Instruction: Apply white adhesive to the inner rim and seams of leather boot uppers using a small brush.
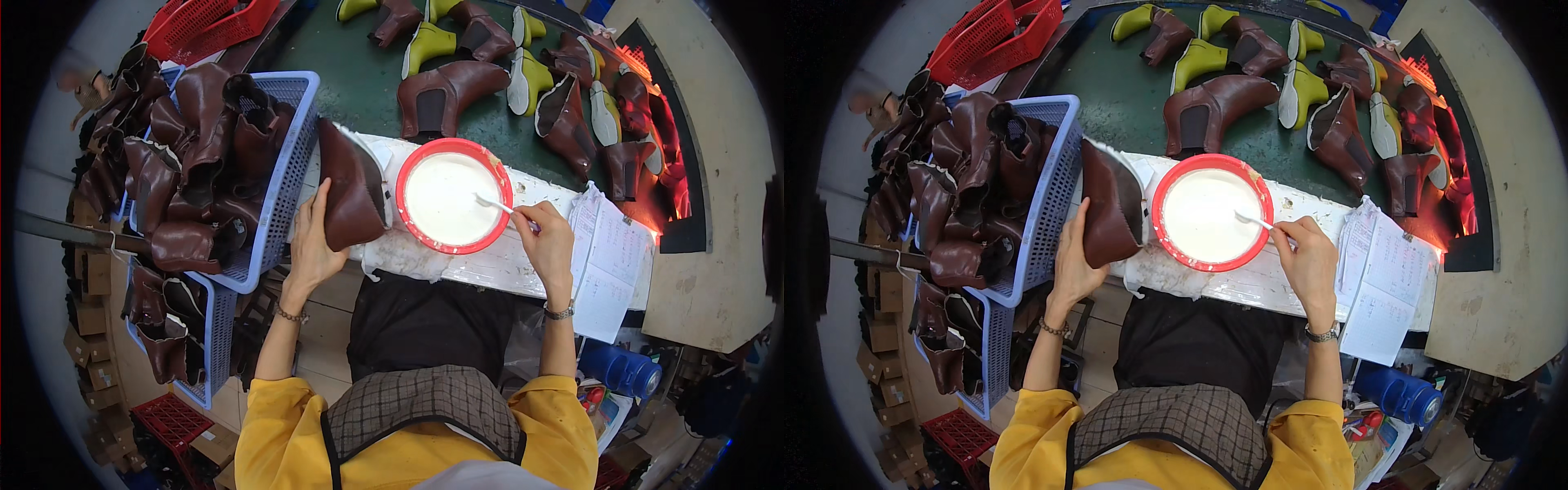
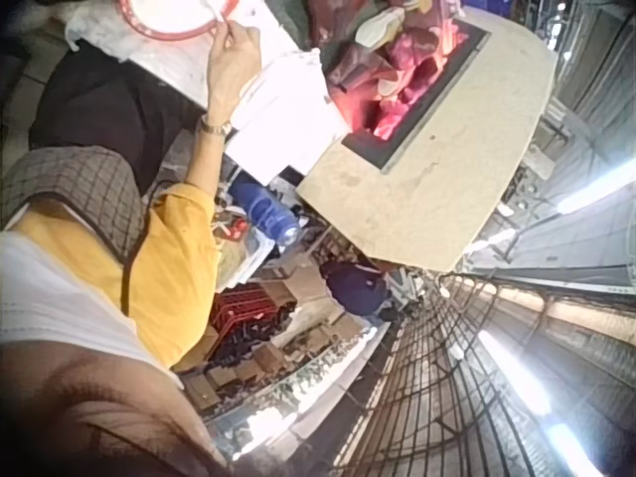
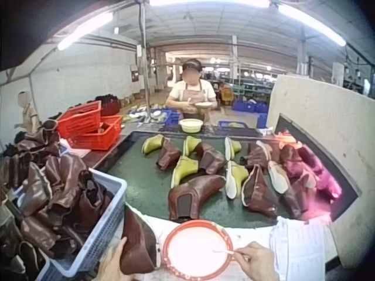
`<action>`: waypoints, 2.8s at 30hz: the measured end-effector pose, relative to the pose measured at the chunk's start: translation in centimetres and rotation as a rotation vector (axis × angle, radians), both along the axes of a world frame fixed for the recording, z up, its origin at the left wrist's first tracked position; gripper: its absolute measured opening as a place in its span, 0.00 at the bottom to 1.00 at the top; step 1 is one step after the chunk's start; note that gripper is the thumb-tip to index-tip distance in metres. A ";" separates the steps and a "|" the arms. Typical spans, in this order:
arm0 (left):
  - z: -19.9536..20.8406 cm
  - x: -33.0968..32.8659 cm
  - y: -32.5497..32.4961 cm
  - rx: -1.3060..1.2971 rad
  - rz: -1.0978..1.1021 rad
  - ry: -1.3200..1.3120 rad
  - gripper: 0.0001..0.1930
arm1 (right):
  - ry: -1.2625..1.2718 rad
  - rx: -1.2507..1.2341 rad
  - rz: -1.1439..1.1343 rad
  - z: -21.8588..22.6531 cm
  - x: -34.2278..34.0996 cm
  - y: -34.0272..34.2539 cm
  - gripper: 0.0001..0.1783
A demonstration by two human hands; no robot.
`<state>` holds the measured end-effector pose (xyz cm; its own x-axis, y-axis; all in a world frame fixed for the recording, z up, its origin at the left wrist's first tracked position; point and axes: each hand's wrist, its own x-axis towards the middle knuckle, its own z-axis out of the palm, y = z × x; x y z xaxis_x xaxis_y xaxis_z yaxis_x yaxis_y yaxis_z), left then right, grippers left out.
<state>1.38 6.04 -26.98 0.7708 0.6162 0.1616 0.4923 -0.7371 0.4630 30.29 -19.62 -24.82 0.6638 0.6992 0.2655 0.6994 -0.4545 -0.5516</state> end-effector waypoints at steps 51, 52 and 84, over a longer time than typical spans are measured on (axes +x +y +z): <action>1.5 -4.6 -0.1 -1.236 0.141 -0.784 0.18 | -0.191 -0.028 0.101 0.6 2.2 1.2 0.05; 1.7 -4.9 -0.2 -1.236 0.140 -0.783 0.18 | -0.072 0.119 0.122 1.3 2.1 1.5 0.05; 2.6 -1.2 -4.0 -1.908 -0.194 -0.384 0.29 | 0.036 0.333 0.693 6.7 0.4 5.9 0.08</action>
<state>0.15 2.04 -24.37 0.9305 0.0836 -0.3567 0.1753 0.7533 0.6339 30.68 -13.70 -18.07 0.1149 0.8456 0.5214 0.7430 0.2752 -0.6101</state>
